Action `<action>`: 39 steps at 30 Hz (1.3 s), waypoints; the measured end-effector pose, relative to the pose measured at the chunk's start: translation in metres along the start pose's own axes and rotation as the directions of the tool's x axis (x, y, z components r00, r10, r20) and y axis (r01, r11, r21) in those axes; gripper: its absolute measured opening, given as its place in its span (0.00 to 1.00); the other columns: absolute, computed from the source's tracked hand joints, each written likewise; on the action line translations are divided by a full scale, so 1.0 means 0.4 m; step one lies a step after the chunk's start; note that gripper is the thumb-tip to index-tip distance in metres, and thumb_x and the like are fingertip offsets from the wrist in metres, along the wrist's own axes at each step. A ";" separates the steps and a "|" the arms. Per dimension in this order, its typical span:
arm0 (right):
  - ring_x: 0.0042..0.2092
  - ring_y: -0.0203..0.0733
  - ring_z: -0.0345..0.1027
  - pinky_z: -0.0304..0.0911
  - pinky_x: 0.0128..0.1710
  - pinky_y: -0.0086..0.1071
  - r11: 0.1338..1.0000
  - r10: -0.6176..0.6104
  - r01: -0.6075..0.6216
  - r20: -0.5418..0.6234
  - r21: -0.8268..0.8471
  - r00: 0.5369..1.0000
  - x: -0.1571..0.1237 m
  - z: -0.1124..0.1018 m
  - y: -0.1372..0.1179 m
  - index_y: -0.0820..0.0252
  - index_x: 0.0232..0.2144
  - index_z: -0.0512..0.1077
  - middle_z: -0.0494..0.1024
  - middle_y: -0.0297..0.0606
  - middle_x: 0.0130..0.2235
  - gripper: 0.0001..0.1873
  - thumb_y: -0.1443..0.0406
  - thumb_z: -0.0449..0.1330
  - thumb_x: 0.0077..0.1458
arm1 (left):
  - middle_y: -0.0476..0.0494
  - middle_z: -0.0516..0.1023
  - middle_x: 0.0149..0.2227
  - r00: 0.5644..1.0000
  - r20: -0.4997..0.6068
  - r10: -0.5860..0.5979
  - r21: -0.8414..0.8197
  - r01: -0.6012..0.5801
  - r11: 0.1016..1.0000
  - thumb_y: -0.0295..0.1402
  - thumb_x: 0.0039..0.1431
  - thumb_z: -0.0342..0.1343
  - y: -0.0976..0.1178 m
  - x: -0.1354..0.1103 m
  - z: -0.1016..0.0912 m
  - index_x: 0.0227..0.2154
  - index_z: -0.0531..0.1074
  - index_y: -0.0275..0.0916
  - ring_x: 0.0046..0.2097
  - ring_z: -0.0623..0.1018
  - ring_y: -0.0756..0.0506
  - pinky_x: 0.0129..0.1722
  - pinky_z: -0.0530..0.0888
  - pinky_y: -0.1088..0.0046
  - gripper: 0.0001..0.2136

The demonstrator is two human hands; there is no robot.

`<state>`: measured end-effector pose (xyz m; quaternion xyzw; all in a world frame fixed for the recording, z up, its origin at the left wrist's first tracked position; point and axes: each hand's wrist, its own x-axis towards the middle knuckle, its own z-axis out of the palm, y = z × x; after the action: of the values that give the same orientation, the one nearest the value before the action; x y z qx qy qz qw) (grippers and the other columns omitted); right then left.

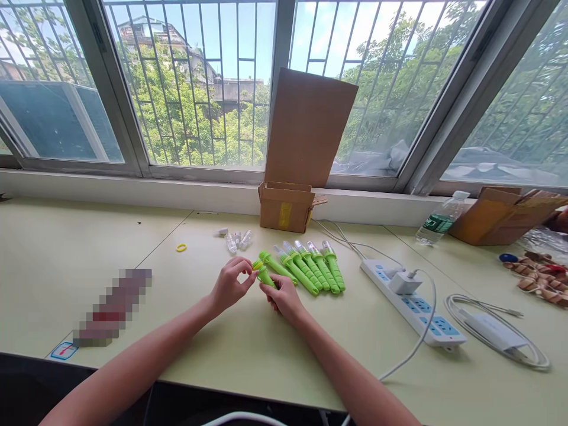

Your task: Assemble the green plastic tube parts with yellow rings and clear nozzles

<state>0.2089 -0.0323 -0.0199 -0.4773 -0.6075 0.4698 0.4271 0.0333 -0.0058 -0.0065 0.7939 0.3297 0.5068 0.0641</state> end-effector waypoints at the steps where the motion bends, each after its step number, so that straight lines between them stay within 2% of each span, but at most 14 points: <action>1: 0.13 0.30 0.53 0.47 0.11 0.26 1.000 0.000 0.000 0.000 0.007 1.000 0.000 0.000 0.000 0.58 0.20 0.62 0.65 0.27 0.16 0.16 0.55 0.61 0.49 | 0.46 0.73 0.30 1.000 0.000 0.000 0.000 0.000 1.000 0.31 0.58 0.54 0.000 0.000 0.000 0.24 0.64 0.40 0.36 0.73 0.47 0.38 0.72 0.69 0.08; 13: 0.12 0.29 0.51 0.47 0.11 0.26 0.999 0.026 -0.027 0.016 0.046 1.000 -0.004 -0.004 -0.011 0.59 0.23 0.64 0.64 0.27 0.16 0.15 0.55 0.60 0.50 | 0.45 0.74 0.33 1.000 0.004 0.008 -0.008 -0.008 1.000 0.31 0.58 0.54 0.004 -0.001 0.000 0.24 0.64 0.40 0.38 0.74 0.47 0.40 0.73 0.68 0.08; 16: 0.13 0.29 0.51 0.48 0.10 0.25 0.997 0.037 -0.037 0.010 0.068 0.999 -0.004 -0.004 -0.009 0.59 0.29 0.65 0.65 0.26 0.16 0.13 0.55 0.61 0.49 | 0.45 0.75 0.33 1.000 0.003 0.007 -0.012 -0.007 1.000 0.31 0.58 0.54 0.005 -0.001 0.001 0.24 0.64 0.40 0.38 0.74 0.46 0.40 0.73 0.67 0.08; 20: 0.13 0.30 0.53 0.47 0.10 0.24 0.992 0.060 -0.056 -0.028 0.117 0.998 -0.003 -0.004 -0.004 0.57 0.40 0.61 0.67 0.24 0.17 0.20 0.55 0.62 0.48 | 0.45 0.75 0.34 1.000 0.001 0.013 -0.011 -0.013 1.000 0.31 0.58 0.54 0.005 0.000 0.000 0.24 0.64 0.40 0.39 0.74 0.46 0.40 0.73 0.66 0.08; 24: 0.13 0.31 0.54 0.49 0.09 0.24 0.991 0.040 -0.037 -0.024 0.127 0.999 0.000 -0.002 -0.001 0.56 0.37 0.59 0.69 0.25 0.19 0.21 0.54 0.63 0.48 | 0.45 0.75 0.34 1.000 0.008 0.007 -0.007 -0.007 1.000 0.31 0.58 0.54 0.004 0.000 -0.001 0.24 0.63 0.40 0.39 0.75 0.46 0.40 0.73 0.66 0.09; 31: 0.17 0.34 0.64 0.55 0.09 0.26 0.993 -0.011 0.017 -0.052 0.116 0.999 0.000 -0.001 0.002 0.59 0.31 0.65 0.71 0.31 0.27 0.19 0.52 0.63 0.46 | 0.44 0.76 0.36 1.000 0.021 0.010 0.004 -0.010 1.000 0.31 0.57 0.55 0.000 -0.002 0.001 0.24 0.64 0.40 0.40 0.75 0.46 0.41 0.73 0.65 0.08; 39: 0.17 0.31 0.61 0.56 0.13 0.26 0.995 -0.008 0.011 -0.031 0.098 0.999 0.001 0.006 0.006 0.59 0.25 0.64 0.67 0.29 0.22 0.19 0.50 0.60 0.49 | 0.45 0.76 0.35 1.000 0.020 0.023 0.011 -0.024 1.000 0.31 0.57 0.55 0.001 0.001 0.001 0.24 0.65 0.40 0.39 0.75 0.46 0.41 0.74 0.65 0.08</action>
<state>0.2070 -0.0319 -0.0226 -0.4600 -0.5796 0.4896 0.4613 0.0339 -0.0057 -0.0063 0.8031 0.3227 0.4976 0.0568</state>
